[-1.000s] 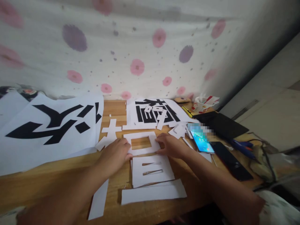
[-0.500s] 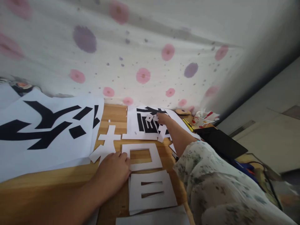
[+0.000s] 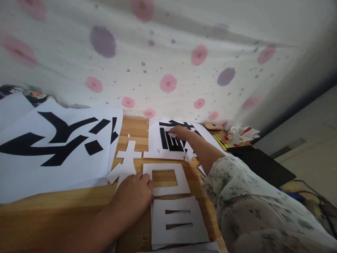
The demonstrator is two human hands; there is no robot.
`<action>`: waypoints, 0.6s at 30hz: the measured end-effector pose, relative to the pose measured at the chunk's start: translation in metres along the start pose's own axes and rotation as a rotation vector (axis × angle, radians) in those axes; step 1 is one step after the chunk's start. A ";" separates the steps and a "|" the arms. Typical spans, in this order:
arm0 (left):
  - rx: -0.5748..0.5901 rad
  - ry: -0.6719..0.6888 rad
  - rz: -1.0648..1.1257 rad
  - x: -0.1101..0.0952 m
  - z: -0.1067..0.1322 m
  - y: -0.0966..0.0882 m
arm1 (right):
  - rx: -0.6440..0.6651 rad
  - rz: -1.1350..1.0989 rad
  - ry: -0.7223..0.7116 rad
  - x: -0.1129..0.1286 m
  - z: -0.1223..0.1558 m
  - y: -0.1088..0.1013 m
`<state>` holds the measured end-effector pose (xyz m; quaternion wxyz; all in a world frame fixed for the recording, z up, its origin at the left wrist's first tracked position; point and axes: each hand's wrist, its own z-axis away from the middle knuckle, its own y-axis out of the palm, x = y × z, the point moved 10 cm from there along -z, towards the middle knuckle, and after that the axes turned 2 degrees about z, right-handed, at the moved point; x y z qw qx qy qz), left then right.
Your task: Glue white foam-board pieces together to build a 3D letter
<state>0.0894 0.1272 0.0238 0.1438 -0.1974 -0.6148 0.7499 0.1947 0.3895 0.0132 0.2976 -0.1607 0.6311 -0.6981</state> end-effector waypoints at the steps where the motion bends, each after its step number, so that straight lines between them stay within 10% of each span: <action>1: 0.005 0.001 0.001 0.000 0.000 -0.001 | -0.004 0.002 0.000 0.001 0.001 -0.002; 10: -0.063 0.045 -0.017 -0.001 0.004 -0.002 | -0.240 -0.105 -0.008 0.060 0.082 -0.053; 18: -0.131 0.088 -0.024 0.000 0.007 -0.005 | -0.251 -0.306 -0.268 0.149 0.158 -0.038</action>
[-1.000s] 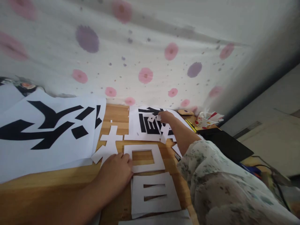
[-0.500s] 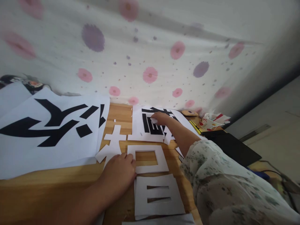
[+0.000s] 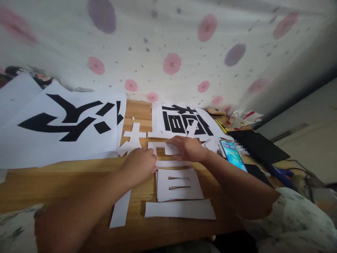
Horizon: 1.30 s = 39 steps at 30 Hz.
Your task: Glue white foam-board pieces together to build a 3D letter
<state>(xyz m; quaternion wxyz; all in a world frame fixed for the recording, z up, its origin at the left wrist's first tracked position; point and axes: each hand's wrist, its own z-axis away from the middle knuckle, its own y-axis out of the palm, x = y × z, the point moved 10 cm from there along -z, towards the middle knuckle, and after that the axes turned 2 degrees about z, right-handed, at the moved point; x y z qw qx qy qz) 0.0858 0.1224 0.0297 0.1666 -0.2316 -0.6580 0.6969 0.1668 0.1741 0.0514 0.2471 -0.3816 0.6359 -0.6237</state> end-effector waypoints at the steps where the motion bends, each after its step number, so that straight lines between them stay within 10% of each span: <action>1: -0.005 -0.002 0.011 0.001 0.000 -0.001 | -0.009 -0.002 -0.006 0.004 0.002 0.001; 9: -0.301 -0.196 0.681 0.031 0.008 -0.027 | -0.279 -0.081 -0.109 0.048 0.021 -0.035; 14: -0.246 -0.153 1.013 0.014 0.010 -0.020 | -0.353 -0.107 -0.132 0.063 0.042 -0.044; 21: -0.179 -0.125 0.866 -0.016 -0.003 -0.020 | -0.173 -0.149 0.284 0.013 0.092 -0.044; 28: -0.093 0.032 0.574 -0.080 -0.071 -0.014 | -0.039 0.072 0.498 -0.027 0.143 -0.045; 39: 0.021 -0.013 0.459 -0.113 -0.110 0.010 | 0.057 0.114 0.545 -0.053 0.170 -0.019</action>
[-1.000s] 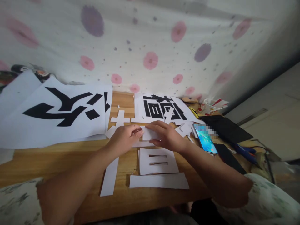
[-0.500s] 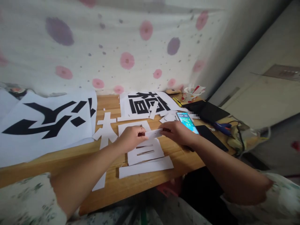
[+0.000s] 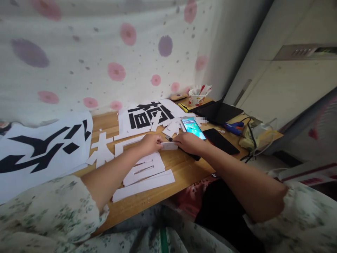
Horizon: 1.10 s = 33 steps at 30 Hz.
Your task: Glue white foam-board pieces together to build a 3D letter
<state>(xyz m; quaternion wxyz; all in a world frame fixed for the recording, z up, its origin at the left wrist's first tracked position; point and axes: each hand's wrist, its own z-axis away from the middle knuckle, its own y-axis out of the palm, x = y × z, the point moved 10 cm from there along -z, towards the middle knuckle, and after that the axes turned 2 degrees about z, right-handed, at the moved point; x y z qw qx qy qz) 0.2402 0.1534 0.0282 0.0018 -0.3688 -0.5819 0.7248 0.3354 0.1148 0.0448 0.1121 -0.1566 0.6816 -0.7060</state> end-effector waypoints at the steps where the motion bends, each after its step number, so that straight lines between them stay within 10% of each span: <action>1: 0.002 -0.003 -0.005 0.000 0.000 -0.001 | 0.005 0.002 -0.001 0.001 0.000 0.000; 16: -0.060 0.004 0.190 -0.006 0.017 -0.019 | -0.100 -0.135 0.011 0.001 0.006 -0.017; 25: -0.072 -0.085 0.918 0.006 0.070 -0.032 | -0.550 -0.363 -0.263 0.044 0.039 -0.069; 33: 0.284 -0.018 1.361 -0.003 0.094 -0.008 | -0.596 -0.279 -0.480 0.080 0.049 -0.079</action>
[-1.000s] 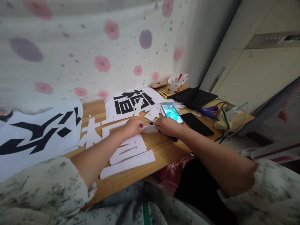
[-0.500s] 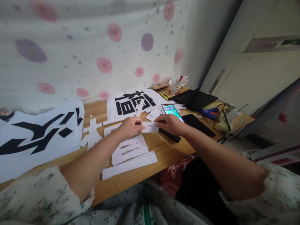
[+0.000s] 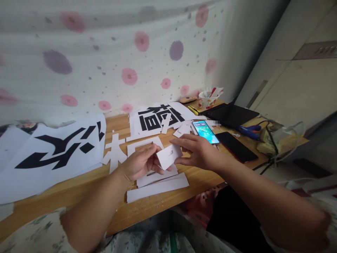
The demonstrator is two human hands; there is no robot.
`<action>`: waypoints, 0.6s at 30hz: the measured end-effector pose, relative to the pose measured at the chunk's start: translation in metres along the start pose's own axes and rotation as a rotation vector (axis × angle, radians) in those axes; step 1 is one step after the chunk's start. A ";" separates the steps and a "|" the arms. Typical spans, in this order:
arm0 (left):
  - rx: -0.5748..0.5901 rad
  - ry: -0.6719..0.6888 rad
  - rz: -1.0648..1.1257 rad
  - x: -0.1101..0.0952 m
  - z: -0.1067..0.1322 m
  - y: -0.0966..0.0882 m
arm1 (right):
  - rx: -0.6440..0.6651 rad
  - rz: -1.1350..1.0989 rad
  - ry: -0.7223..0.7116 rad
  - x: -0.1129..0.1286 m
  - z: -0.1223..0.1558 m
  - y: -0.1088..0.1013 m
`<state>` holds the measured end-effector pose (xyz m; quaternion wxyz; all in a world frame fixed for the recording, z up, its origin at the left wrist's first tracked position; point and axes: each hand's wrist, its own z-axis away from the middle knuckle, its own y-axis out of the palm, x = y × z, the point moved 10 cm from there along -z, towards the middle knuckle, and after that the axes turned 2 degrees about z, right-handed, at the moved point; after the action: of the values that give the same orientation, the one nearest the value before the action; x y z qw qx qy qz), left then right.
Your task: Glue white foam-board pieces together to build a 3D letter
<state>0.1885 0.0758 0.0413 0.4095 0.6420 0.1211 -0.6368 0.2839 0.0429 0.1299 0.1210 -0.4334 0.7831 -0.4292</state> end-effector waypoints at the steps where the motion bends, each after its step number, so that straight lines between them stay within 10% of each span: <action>1: 0.011 -0.007 0.045 0.002 0.000 0.000 | -0.004 -0.002 -0.024 0.004 -0.001 0.000; 7: 0.040 0.026 0.194 0.009 0.001 -0.004 | -0.125 -0.039 -0.065 0.012 -0.007 -0.005; 18: -0.117 0.351 0.232 -0.017 0.007 -0.022 | -0.030 -0.649 0.517 -0.025 -0.005 0.030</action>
<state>0.1656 0.0917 0.0499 0.4891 0.7277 0.1525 -0.4560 0.2790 0.0727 0.1052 -0.2277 -0.5375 0.6164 -0.5284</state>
